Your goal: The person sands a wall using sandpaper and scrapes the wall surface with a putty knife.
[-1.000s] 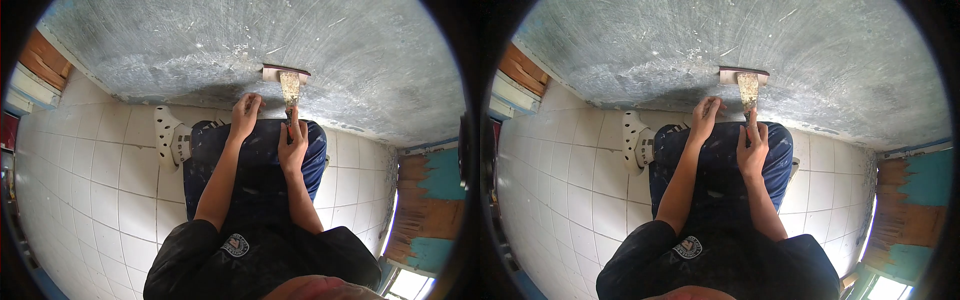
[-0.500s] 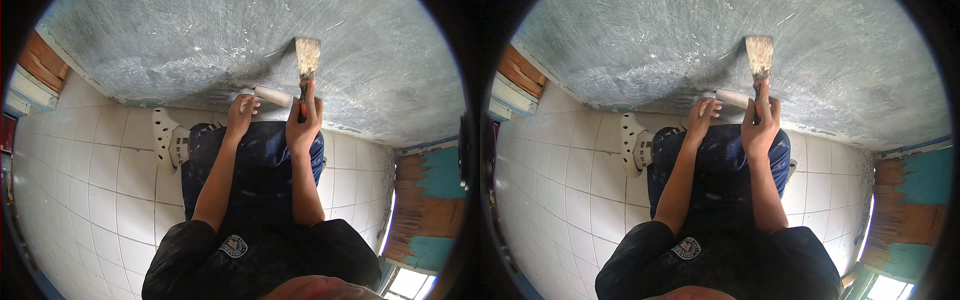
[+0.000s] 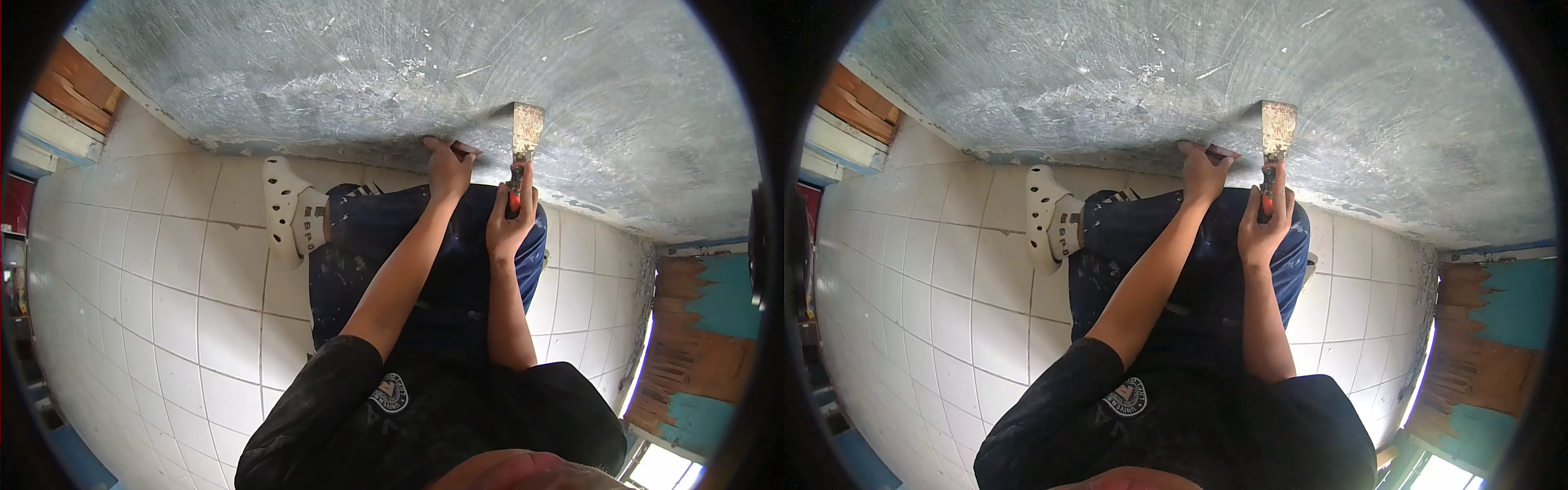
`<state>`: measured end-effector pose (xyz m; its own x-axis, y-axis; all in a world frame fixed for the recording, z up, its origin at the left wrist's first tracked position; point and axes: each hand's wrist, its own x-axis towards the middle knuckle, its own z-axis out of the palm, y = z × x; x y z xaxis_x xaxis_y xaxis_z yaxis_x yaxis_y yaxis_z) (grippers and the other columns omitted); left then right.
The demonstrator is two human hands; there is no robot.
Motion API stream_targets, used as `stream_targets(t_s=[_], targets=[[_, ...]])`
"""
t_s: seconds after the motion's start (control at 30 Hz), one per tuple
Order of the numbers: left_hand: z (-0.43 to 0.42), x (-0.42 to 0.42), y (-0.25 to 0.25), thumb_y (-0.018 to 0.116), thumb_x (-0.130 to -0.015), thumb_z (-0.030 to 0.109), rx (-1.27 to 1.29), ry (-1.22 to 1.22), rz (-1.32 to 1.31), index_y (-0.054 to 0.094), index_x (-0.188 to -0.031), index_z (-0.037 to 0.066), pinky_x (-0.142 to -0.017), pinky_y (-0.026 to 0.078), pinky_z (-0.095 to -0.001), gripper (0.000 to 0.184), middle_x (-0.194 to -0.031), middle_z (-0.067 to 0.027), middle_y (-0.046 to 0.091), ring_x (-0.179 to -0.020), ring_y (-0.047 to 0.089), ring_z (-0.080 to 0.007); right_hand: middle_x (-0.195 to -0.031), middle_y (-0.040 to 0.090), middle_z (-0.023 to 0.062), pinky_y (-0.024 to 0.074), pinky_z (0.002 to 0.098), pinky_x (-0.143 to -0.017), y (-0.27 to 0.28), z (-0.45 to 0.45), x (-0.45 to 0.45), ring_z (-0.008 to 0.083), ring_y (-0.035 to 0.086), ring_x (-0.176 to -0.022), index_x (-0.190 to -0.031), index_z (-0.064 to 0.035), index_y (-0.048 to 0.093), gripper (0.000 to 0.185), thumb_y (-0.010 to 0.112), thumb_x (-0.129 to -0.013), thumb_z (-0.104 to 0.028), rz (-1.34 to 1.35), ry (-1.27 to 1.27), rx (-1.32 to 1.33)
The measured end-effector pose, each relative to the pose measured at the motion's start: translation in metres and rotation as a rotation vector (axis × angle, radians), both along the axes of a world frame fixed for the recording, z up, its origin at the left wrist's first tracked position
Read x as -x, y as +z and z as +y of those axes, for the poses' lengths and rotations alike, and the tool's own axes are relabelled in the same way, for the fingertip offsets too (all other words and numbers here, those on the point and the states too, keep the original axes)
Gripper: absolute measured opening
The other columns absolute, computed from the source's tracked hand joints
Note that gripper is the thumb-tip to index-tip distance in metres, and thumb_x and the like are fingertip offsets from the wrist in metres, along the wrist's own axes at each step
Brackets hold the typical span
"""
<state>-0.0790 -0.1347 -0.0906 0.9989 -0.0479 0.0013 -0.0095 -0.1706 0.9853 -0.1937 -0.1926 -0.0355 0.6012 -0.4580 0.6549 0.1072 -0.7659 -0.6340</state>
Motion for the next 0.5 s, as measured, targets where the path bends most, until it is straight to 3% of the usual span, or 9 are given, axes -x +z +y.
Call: stream_targets(t_s=[0.1,0.17,0.3,0.4,0.5], targets=[[0.001,0.004,0.008,0.082,-0.078,0.031,-0.112,-0.027,0.023,0.025,-0.124,-0.017,-0.088,0.053,-0.0457,0.088,-0.107,-0.0366,0.062,-0.102,0.065,-0.0458,-0.107,0.061,0.0161,0.0482,0.0335,-0.082,-0.003,0.003,-0.005,0.0259,0.061,-0.091,-0.147,-0.0074,0.047,0.064,0.063,-0.087,0.007,-0.024,0.017,-0.027],[0.001,0.010,0.016,0.076,-0.083,0.032,-0.252,-0.045,0.024,0.010,-0.137,-0.027,-0.087,0.053,-0.0460,0.104,-0.105,-0.0314,0.065,-0.102,0.065,-0.0428,-0.106,0.059,0.0150,0.0478,0.0328,-0.081,-0.002,0.007,-0.009,0.0251,0.060,-0.089,-0.148,-0.0084,0.046,0.065,0.064,-0.087,0.006,-0.044,0.039,-0.052],[-0.002,0.007,0.015,0.077,-0.081,0.038,-0.380,-0.066,0.060,0.008,-0.138,-0.027,-0.089,0.053,-0.0455,0.110,-0.107,-0.0316,0.065,-0.102,0.065,-0.0426,-0.114,0.059,0.0153,0.0458,0.0302,-0.088,0.000,0.006,-0.003,0.0217,0.059,-0.097,-0.149,-0.0057,0.044,0.062,0.061,-0.090,0.006,0.010,0.073,-0.161],[-0.004,0.007,0.012,0.076,-0.081,0.038,-0.372,-0.023,0.017,0.010,-0.138,-0.028,-0.090,0.053,-0.0451,0.109,-0.108,-0.0315,0.065,-0.103,0.065,-0.0434,-0.105,0.059,0.0132,0.0480,0.0308,-0.081,-0.002,0.003,-0.004,0.0215,0.058,-0.088,-0.147,-0.0113,0.049,0.062,0.063,-0.089,0.005,-0.055,0.044,-0.099],[-0.003,0.010,0.010,0.071,-0.084,0.038,-0.451,-0.029,-0.009,0.009,-0.140,-0.027,-0.089,0.052,-0.0464,0.105,-0.106,-0.0319,0.066,-0.102,0.065,-0.0446,-0.105,0.059,0.0133,0.0481,0.0304,-0.081,0.001,0.003,-0.001,0.0216,0.059,-0.089,-0.146,-0.0122,0.049,0.061,0.062,-0.089,0.004,-0.067,0.068,-0.153]])
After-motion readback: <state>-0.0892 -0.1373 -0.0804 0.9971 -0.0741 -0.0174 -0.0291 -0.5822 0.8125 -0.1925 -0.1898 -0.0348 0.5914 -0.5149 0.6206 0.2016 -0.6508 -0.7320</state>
